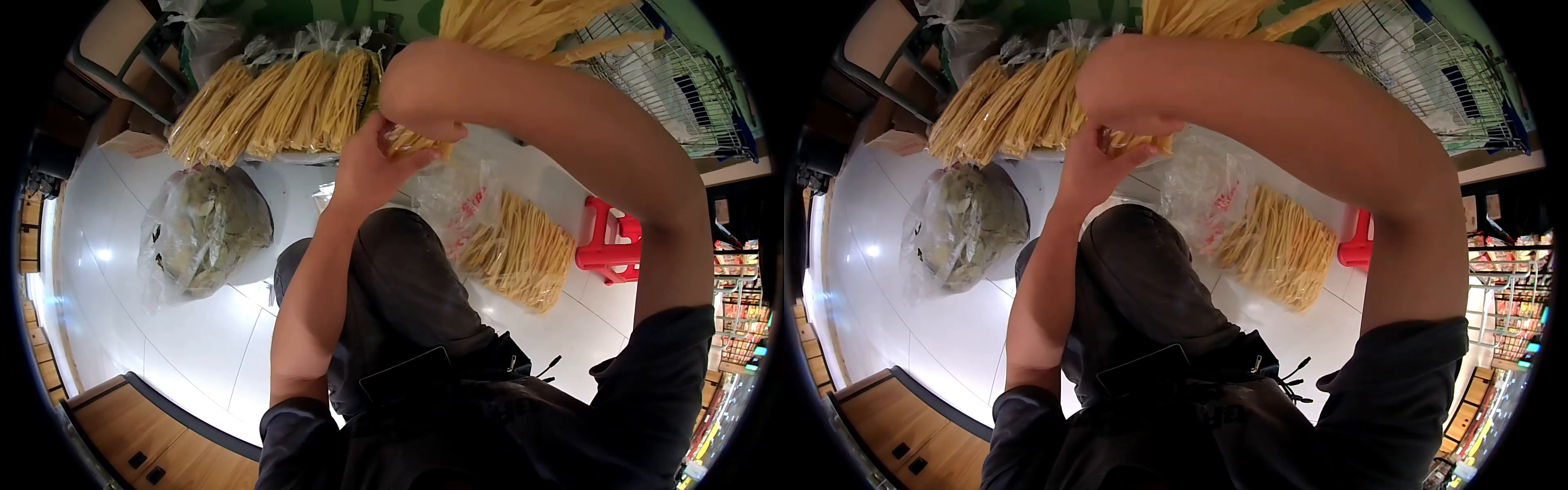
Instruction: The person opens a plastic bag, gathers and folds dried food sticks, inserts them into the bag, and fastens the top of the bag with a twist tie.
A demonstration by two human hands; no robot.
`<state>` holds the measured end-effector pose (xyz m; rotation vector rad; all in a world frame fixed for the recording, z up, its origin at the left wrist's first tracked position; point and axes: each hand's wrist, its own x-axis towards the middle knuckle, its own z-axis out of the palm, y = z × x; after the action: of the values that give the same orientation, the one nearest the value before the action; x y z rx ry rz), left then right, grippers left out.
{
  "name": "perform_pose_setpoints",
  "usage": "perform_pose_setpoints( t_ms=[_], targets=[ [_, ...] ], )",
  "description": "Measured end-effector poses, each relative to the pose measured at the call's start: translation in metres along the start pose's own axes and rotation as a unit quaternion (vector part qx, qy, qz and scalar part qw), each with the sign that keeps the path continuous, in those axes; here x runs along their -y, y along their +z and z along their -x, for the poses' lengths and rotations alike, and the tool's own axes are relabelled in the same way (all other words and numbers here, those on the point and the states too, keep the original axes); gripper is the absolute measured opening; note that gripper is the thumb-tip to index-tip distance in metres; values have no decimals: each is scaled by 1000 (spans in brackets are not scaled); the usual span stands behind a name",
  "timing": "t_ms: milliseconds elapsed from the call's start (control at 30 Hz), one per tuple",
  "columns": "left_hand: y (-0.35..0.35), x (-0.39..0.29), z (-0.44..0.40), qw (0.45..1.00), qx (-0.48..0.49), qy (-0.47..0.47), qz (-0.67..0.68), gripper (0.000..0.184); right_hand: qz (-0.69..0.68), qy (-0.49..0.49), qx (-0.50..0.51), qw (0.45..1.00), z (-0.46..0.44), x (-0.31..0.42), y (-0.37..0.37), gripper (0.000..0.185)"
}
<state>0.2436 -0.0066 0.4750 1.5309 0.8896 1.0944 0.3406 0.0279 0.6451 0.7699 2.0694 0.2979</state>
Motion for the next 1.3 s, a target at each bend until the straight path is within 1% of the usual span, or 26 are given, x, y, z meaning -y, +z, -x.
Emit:
perform_pose_setpoints(
  t_ms=[33, 67, 133, 167, 200, 267, 333, 367, 433, 467, 500, 533, 567, 633, 700, 767, 833, 867, 900, 967, 1067, 1100, 1167, 1200, 1267, 1300],
  targets=[
    [-1, 2, 0, 1000, 4, 0, 23, 59, 27, -36, -49, 998, 2, 0, 5, 26],
    [-1, 3, -1, 999, 9, -1, 46, 58, 28, -35, -50, 998, 1, 1, 10, 26],
    [-2, 4, -3, 998, 10, 3, 62, 57, 2, -33, -197, 980, 0, 5, 17, 17],
    [-3, 2, -4, 997, 13, 6, 79, 56, 3, -34, -199, 979, 3, 4, 18, 17],
    [-4, 1, -3, 997, 11, 6, 77, 56, 1, -48, -239, 970, 8, 3, 20, 16],
    [-4, -10, -1, 993, 22, -32, 110, 51, 1, -60, -279, 958, 9, 5, 13, 15],
    [-2, -9, 0, 995, 23, -12, 92, 50, -47, -20, -143, 988, -1, 7, 1, 20],
    [-5, -9, -2, 997, 16, 9, 74, 49, -37, -22, -148, 988, 0, 6, 1, 20],
    [-4, -9, -1, 998, -21, 17, 59, 50, -28, 1, -221, 975, 7, 9, 10, 23],
    [-4, -10, -1, 998, -47, 22, 43, 52, -18, -8, -223, 975, 8, 7, 10, 23],
    [-3, -10, -1, 997, -59, 23, 45, 52, -36, -1, -195, 980, 8, 6, 10, 22],
    [-2, -10, -1, 996, -77, 47, 22, 54, -54, 6, -167, 985, 8, 7, 6, 20],
    [-2, -9, -1, 993, -94, 69, -2, 57, -50, -1, -167, 985, 7, 7, 2, 20],
    [1, -8, -1, 992, -107, 68, -20, 59, -55, 35, -101, 993, 8, 8, -5, 18],
    [1, -4, -2, 991, -113, 68, -38, 60, -44, 25, -109, 993, 6, 5, -5, 18],
    [0, 2, -3, 987, -124, 87, -61, 60, -35, 17, -116, 992, 6, 4, -5, 18],
    [0, 4, -4, 987, -122, 87, -60, 61, -12, 7, -161, 987, 9, 4, -8, 20],
    [-1, 3, -4, 987, -122, 88, -59, 61, -13, 8, -161, 987, 11, 4, -12, 20],
    [-1, 2, -2, 987, -121, 89, -59, 61, -13, 4, -145, 989, 13, 3, -17, 21],
    [-4, -15, 1, 993, -85, 82, -24, 50, -15, 2, -129, 992, 13, 4, -21, 23],
    [-4, -15, 1, 994, -78, 79, -17, 48, -11, -6, -101, 995, 7, 5, -22, 27],
    [-5, -15, 3, 994, -77, 79, -17, 48, -31, 7, -96, 995, 0, 5, -19, 27],
    [-6, -18, 5, 996, -42, 68, -43, 42, -55, 25, -90, 994, -10, 6, -7, 27],
    [-6, -17, 3, 996, -37, 69, -43, 42, -60, 7, -133, 989, -13, 7, 1, 27],
    [-6, -10, 0, 996, 10, 76, -50, 46, -54, -23, -216, 975, -18, 9, 11, 27],
    [-4, -7, -1, 996, 15, 77, -52, 46, -42, -29, -240, 970, -22, 11, 15, 28]
  ],
)
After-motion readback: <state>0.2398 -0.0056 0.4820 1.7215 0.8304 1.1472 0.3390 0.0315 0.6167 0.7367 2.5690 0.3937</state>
